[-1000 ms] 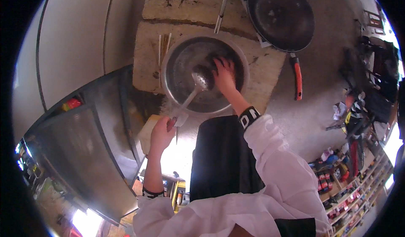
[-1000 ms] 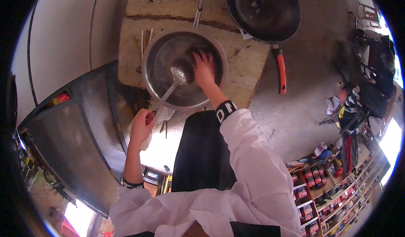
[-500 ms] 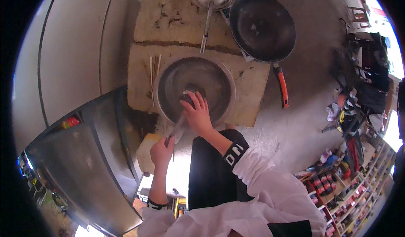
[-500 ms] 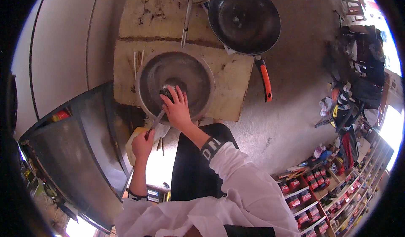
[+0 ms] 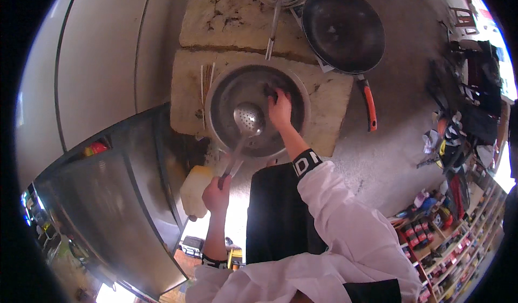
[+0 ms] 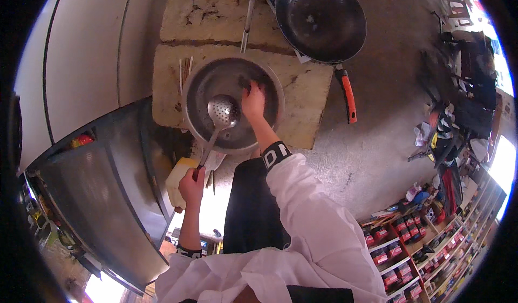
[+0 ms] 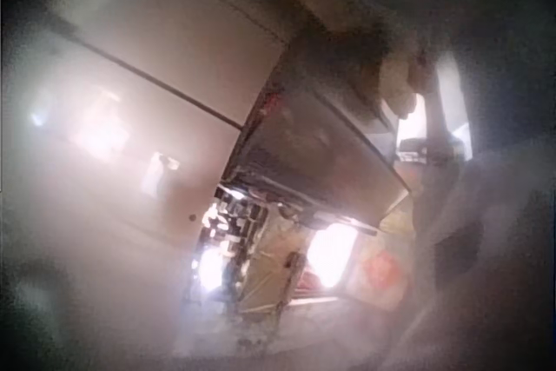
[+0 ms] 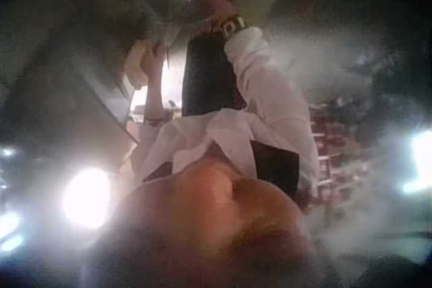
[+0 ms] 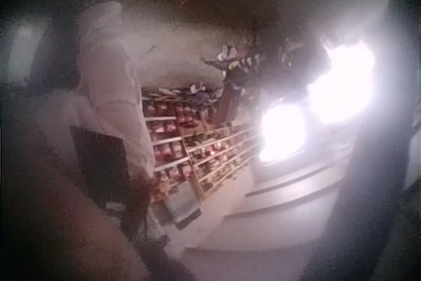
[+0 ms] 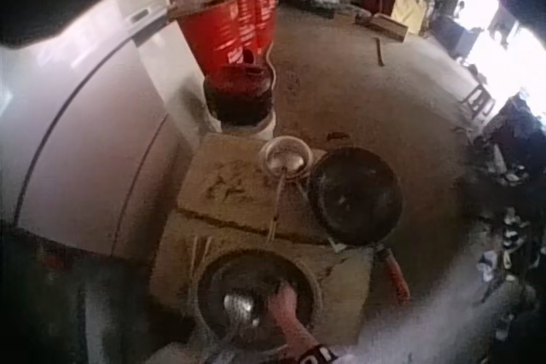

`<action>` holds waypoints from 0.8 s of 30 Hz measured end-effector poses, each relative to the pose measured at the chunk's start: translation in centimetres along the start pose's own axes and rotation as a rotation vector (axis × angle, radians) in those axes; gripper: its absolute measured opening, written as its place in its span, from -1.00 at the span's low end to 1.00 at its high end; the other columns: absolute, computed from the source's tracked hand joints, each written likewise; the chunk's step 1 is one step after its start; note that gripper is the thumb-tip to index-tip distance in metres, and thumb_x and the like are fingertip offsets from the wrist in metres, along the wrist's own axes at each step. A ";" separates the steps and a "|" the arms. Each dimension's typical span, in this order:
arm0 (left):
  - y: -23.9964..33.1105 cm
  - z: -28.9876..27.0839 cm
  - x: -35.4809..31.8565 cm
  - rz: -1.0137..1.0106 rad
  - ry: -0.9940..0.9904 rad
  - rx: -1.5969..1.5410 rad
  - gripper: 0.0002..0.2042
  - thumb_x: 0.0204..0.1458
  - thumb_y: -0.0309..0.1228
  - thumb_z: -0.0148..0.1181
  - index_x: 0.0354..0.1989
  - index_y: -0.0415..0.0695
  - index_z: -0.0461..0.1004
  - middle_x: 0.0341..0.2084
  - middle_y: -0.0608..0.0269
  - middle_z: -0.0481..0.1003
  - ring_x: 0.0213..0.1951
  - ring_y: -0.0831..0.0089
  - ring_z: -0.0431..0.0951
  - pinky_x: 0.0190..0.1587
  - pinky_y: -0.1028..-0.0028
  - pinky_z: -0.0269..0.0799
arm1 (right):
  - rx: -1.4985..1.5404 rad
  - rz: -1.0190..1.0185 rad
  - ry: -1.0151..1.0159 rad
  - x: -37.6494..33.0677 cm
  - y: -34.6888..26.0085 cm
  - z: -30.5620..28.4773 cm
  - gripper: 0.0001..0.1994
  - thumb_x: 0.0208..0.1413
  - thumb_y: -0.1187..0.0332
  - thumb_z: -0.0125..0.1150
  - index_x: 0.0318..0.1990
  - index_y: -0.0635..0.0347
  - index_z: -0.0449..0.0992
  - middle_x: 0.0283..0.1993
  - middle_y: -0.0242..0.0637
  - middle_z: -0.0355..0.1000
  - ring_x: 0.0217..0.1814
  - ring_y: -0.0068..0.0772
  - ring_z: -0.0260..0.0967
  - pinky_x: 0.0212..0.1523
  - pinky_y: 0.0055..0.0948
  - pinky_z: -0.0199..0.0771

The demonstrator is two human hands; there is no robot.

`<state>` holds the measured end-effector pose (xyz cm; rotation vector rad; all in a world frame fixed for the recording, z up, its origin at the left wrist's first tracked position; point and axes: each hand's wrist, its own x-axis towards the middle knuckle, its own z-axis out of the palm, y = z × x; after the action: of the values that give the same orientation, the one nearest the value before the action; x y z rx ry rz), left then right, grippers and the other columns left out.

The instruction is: The person washes various kitchen utensils and cookware in a metal basin using a steel wool scrubber. They clean chopsticks, a slotted spoon, a ladle, and a small bowl, rinsing each item in the basin.

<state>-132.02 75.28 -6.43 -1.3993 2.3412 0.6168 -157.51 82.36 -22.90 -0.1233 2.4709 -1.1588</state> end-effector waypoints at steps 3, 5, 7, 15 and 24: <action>0.6 0.6 0.6 0.002 -0.019 -0.052 -0.68 -0.03 -0.07 0.14 -0.43 -0.11 0.50 -0.58 0.15 0.52 -0.46 0.13 0.52 -0.38 0.27 0.38 | -0.015 -0.002 0.073 -0.2 1.6 1.1 -0.72 0.04 0.41 0.06 -0.06 0.18 0.41 0.06 0.04 0.27 0.05 0.10 0.24 0.04 -0.20 0.27; 1.2 0.8 0.8 -0.040 -0.051 -0.124 -0.68 -0.02 -0.09 0.13 -0.42 -0.12 0.50 -0.56 0.13 0.52 -0.45 0.12 0.52 -0.36 0.27 0.38 | 0.294 0.110 -0.111 -1.2 2.4 1.3 -0.74 0.04 0.42 0.05 -0.08 0.18 0.43 0.09 -0.02 0.26 0.07 0.08 0.22 0.06 -0.22 0.25; 1.4 0.8 1.0 -0.058 -0.078 -0.186 -0.69 0.00 -0.11 0.11 -0.38 -0.13 0.50 -0.54 0.12 0.52 -0.43 0.12 0.52 -0.35 0.28 0.38 | 0.281 -0.088 -0.135 -3.3 1.9 1.3 -0.77 0.06 0.46 0.00 -0.11 0.15 0.46 0.13 -0.13 0.25 0.17 -0.01 0.15 0.13 -0.19 0.16; 0.0 0.8 -0.2 0.123 -0.155 -0.592 -0.67 0.03 -0.35 0.13 -0.05 -0.25 0.41 -0.42 0.10 0.53 -0.37 0.39 0.53 -0.26 0.44 0.40 | 0.145 -0.246 0.121 -7.4 -3.2 1.0 -0.75 0.10 0.50 -0.05 -0.08 0.08 0.43 0.11 -0.14 0.25 0.18 -0.04 0.13 0.18 -0.17 0.11; -1.2 -0.1 0.2 -0.199 -0.646 -1.059 -0.73 0.15 -0.21 -0.04 -0.20 -0.18 0.36 -0.74 0.38 0.25 -0.77 0.64 0.19 -0.73 0.60 0.09 | 0.693 0.426 -0.004 -3.2 -0.3 -0.8 -0.70 0.20 0.31 -0.15 0.01 0.25 0.31 -0.06 -0.21 0.35 -0.06 -0.33 0.27 0.02 -0.43 0.20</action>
<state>-131.09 74.60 -6.71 -1.4108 1.3169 2.0451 -154.95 83.52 -21.16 0.5614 1.8199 -1.7018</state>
